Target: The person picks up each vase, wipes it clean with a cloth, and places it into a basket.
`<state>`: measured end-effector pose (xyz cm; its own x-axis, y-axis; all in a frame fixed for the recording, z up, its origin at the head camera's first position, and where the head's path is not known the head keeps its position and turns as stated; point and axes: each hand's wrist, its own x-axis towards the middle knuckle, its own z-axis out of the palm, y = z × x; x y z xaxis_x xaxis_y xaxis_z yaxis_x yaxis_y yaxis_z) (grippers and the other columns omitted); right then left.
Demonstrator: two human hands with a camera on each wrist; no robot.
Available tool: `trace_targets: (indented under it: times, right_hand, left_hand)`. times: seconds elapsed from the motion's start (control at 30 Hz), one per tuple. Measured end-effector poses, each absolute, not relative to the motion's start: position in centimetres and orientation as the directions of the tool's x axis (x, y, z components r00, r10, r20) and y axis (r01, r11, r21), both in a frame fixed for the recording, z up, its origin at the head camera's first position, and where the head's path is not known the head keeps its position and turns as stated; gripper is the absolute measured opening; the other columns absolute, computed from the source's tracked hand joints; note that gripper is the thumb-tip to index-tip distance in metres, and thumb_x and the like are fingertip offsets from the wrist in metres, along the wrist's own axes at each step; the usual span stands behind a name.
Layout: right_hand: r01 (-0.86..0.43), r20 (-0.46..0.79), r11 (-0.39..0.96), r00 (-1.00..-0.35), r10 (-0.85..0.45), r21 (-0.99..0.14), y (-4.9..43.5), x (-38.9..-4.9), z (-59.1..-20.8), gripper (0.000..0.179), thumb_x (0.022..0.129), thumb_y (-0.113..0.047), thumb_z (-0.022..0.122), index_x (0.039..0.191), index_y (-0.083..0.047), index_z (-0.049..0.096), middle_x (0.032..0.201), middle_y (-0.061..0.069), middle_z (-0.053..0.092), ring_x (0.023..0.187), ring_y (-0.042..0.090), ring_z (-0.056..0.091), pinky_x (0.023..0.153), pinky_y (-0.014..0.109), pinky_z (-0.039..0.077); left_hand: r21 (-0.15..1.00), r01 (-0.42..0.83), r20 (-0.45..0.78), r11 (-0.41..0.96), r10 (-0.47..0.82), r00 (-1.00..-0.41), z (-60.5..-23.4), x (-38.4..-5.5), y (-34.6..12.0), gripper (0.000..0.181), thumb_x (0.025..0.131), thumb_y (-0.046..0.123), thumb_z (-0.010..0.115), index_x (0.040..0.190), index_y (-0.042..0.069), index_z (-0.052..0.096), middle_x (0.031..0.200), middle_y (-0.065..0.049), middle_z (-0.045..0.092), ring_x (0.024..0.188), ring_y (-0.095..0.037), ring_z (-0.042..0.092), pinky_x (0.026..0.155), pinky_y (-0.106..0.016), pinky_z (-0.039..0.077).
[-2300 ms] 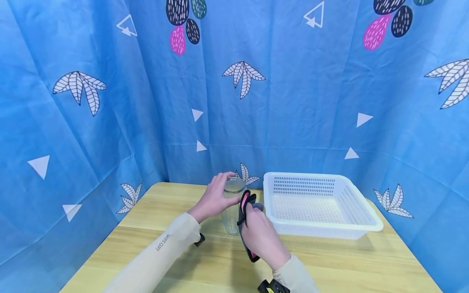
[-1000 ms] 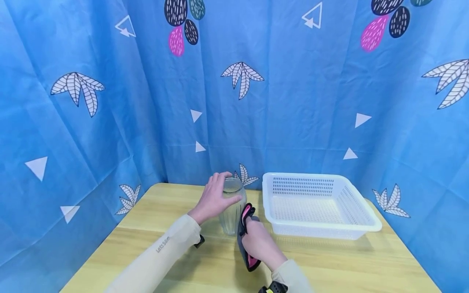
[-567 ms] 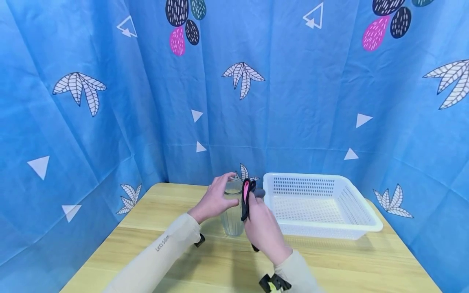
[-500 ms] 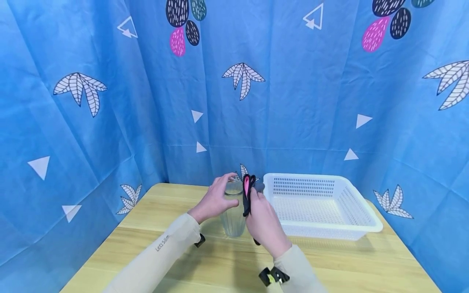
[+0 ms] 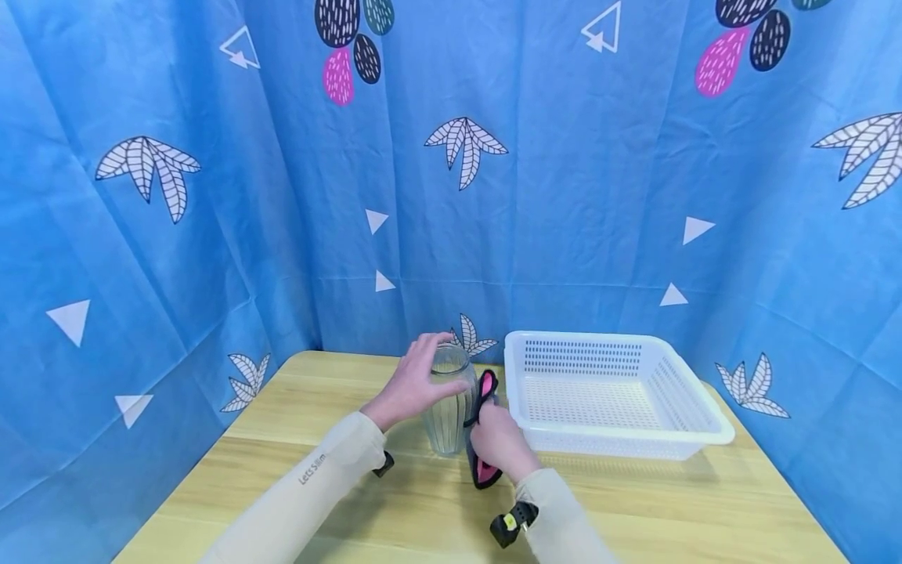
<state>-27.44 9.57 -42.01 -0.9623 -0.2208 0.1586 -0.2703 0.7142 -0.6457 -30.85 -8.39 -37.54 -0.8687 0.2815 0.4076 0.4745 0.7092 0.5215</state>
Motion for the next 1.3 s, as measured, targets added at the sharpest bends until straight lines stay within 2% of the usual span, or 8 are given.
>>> trace_targets:
  times: [0.13, 0.27, 0.5, 0.73, 0.87, 0.93, 1.03, 1.3]
  right_hand:
    - [-0.273, 0.118, 0.745, -0.960, -0.255, -0.608, 9.3, -26.8, -43.7, 0.015, 0.090, -0.003, 0.055, 0.100, 0.006, 0.063, 0.087, 0.022, 0.068, 0.060, 0.020, 0.062, 0.053, 0.032, 0.051]
    - [-0.285, 0.112, 0.730, -0.954, -0.277, -0.622, 9.3, -25.8, -43.9, 0.014, 0.090, -0.002, 0.055, 0.100, 0.005, 0.062, 0.085, 0.019, 0.067, 0.060, 0.018, 0.061, 0.052, 0.032, 0.050]
    - [-0.344, 0.200, 0.702, -0.938, -0.282, -0.624, 9.3, -23.2, -41.6, 0.033, 0.084, 0.005, 0.053, 0.116, 0.010, 0.059, 0.085, 0.016, 0.062, 0.061, 0.018, 0.059, 0.049, 0.030, 0.048]
    - [-0.454, 0.439, 0.745, -0.866, -0.240, -0.488, 9.1, -21.6, -37.3, 0.022, 0.087, 0.005, 0.056, 0.106, -0.005, 0.059, 0.083, 0.007, 0.060, 0.073, 0.020, 0.059, 0.062, 0.036, 0.050]
    - [-0.472, 0.490, 0.753, -0.841, -0.230, -0.459, 9.3, -22.8, -36.3, 0.041, 0.091, 0.003, 0.059, 0.132, -0.001, 0.056, 0.101, 0.016, 0.066, 0.087, 0.028, 0.066, 0.070, 0.045, 0.055]
    - [-0.468, 0.488, 0.761, -0.842, -0.231, -0.448, 9.3, -23.9, -36.3, 0.051, 0.091, 0.004, 0.059, 0.141, 0.003, 0.050, 0.109, 0.022, 0.065, 0.093, 0.033, 0.067, 0.075, 0.048, 0.056]
    - [-0.450, 0.457, 0.769, -0.859, -0.232, -0.455, 9.2, -25.4, -36.7, 0.053, 0.089, 0.005, 0.060, 0.141, 0.006, 0.047, 0.106, 0.024, 0.064, 0.093, 0.034, 0.066, 0.077, 0.048, 0.056]
    - [-0.371, 0.331, 0.739, -0.920, -0.210, -0.563, 8.7, -27.5, -39.1, 0.051, 0.087, 0.004, 0.058, 0.136, 0.011, 0.046, 0.093, 0.021, 0.064, 0.075, 0.024, 0.062, 0.061, 0.037, 0.052]
  left_hand:
    - [0.498, 0.455, 0.424, 0.738, 0.250, -0.870, -37.6, -30.9, -8.3, 0.087, 0.083, 0.064, 0.071, 0.149, 0.017, 0.040, 0.131, -0.007, 0.042, 0.118, -0.023, 0.043, 0.099, -0.044, 0.041]
    - [0.502, 0.446, 0.431, 0.741, 0.232, -0.872, -37.5, -30.9, -8.2, 0.084, 0.083, 0.061, 0.072, 0.148, 0.016, 0.041, 0.121, -0.006, 0.043, 0.108, -0.022, 0.041, 0.091, -0.039, 0.040]
    - [0.527, 0.477, 0.436, 0.703, 0.258, -0.862, -37.0, -30.8, -8.5, 0.081, 0.086, 0.048, 0.075, 0.151, 0.019, 0.037, 0.144, -0.006, 0.048, 0.135, -0.026, 0.042, 0.112, -0.052, 0.034]
    - [0.543, 0.469, 0.396, 0.697, 0.280, -0.875, -36.7, -30.6, -8.5, 0.083, 0.081, 0.036, 0.074, 0.153, 0.020, 0.037, 0.147, -0.002, 0.049, 0.144, -0.025, 0.034, 0.115, -0.055, 0.029]
    - [0.565, 0.476, 0.383, 0.674, 0.296, -0.875, -36.8, -30.7, -8.5, 0.083, 0.079, 0.032, 0.075, 0.152, 0.022, 0.037, 0.146, 0.000, 0.050, 0.145, -0.024, 0.031, 0.116, -0.055, 0.028]
    - [0.576, 0.476, 0.375, 0.665, 0.303, -0.876, -36.9, -30.8, -8.6, 0.083, 0.079, 0.031, 0.076, 0.152, 0.023, 0.037, 0.146, 0.000, 0.050, 0.145, -0.024, 0.031, 0.115, -0.056, 0.028]
    - [0.593, 0.477, 0.365, 0.649, 0.311, -0.878, -37.0, -30.9, -8.8, 0.082, 0.079, 0.028, 0.074, 0.152, 0.023, 0.038, 0.146, 0.000, 0.050, 0.144, -0.025, 0.032, 0.114, -0.057, 0.029]
    - [0.580, 0.497, 0.377, 0.646, 0.328, -0.866, -36.9, -31.1, -9.5, 0.078, 0.079, 0.027, 0.072, 0.150, 0.022, 0.040, 0.144, -0.002, 0.051, 0.141, -0.025, 0.034, 0.113, -0.056, 0.030]
